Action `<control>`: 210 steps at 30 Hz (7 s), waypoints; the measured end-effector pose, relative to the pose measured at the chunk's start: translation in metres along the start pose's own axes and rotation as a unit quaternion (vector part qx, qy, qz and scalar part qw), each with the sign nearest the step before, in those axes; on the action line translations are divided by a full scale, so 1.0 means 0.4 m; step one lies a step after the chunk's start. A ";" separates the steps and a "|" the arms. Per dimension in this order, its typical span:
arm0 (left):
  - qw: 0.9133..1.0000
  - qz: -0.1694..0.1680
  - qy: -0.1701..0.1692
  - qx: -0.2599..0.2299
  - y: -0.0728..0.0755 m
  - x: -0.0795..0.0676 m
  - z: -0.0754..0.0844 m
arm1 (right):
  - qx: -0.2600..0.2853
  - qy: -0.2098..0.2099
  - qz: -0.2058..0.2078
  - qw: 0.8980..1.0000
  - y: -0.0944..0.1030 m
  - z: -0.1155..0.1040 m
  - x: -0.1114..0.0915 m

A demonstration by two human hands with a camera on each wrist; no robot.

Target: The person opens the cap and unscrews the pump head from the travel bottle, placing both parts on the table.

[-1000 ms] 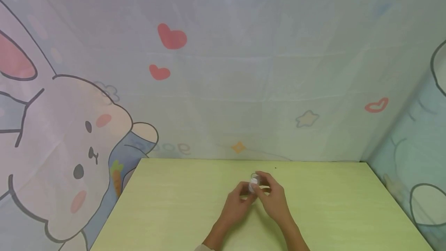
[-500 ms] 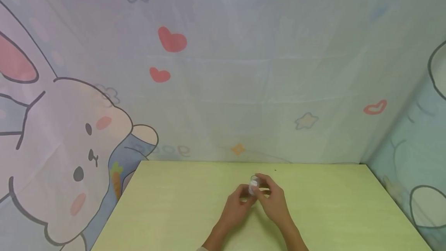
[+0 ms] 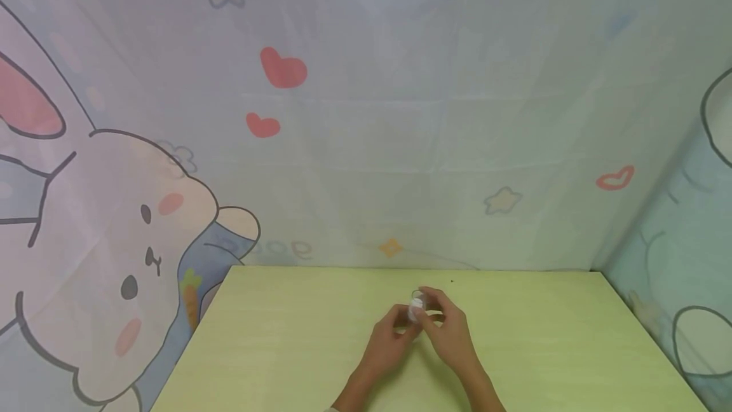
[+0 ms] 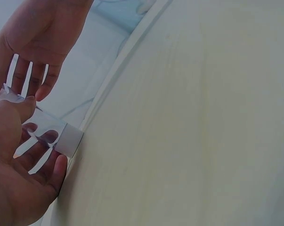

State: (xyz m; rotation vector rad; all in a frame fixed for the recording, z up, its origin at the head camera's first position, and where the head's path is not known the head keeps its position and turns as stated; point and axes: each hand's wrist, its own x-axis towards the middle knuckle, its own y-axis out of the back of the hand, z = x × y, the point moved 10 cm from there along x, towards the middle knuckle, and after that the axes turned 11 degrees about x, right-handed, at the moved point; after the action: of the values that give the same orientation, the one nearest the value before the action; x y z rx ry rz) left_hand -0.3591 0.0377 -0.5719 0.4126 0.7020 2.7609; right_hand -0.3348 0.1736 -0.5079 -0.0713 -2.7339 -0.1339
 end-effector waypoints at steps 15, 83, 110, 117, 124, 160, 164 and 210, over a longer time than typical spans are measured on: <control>1.000 0.003 0.000 0.003 0.002 0.000 0.007 | -0.002 0.013 0.002 1.000 0.003 0.000 0.000; 1.000 -0.002 -0.003 0.007 0.002 -0.002 0.010 | 0.001 0.017 0.012 1.000 0.017 -0.016 0.003; 1.000 0.009 0.003 0.014 0.003 0.001 0.006 | 0.005 0.031 0.022 0.999 0.029 -0.025 0.003; 1.000 0.004 0.004 0.013 0.000 0.001 0.003 | 0.001 0.032 0.022 0.999 0.030 -0.028 0.002; 1.000 0.005 0.002 0.014 0.002 0.001 0.004 | -0.002 0.025 0.028 0.999 0.034 -0.029 0.000; 1.000 -0.005 -0.004 0.004 0.000 0.000 0.011 | 0.010 0.028 0.044 0.999 0.053 -0.032 0.005; 1.000 -0.004 -0.003 0.005 0.000 0.001 0.009 | 0.015 0.015 0.049 0.999 0.056 -0.036 0.003; 1.000 -0.003 0.002 0.010 0.000 0.001 0.005 | 0.001 -0.005 0.075 0.997 0.100 -0.007 0.007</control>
State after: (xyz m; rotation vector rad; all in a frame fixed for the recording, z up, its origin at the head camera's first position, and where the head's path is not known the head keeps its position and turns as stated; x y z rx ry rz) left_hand -0.3586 0.0386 -0.5701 0.4090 0.7303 2.7529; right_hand -0.3337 0.2131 -0.5010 -0.2773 -2.7256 -0.0888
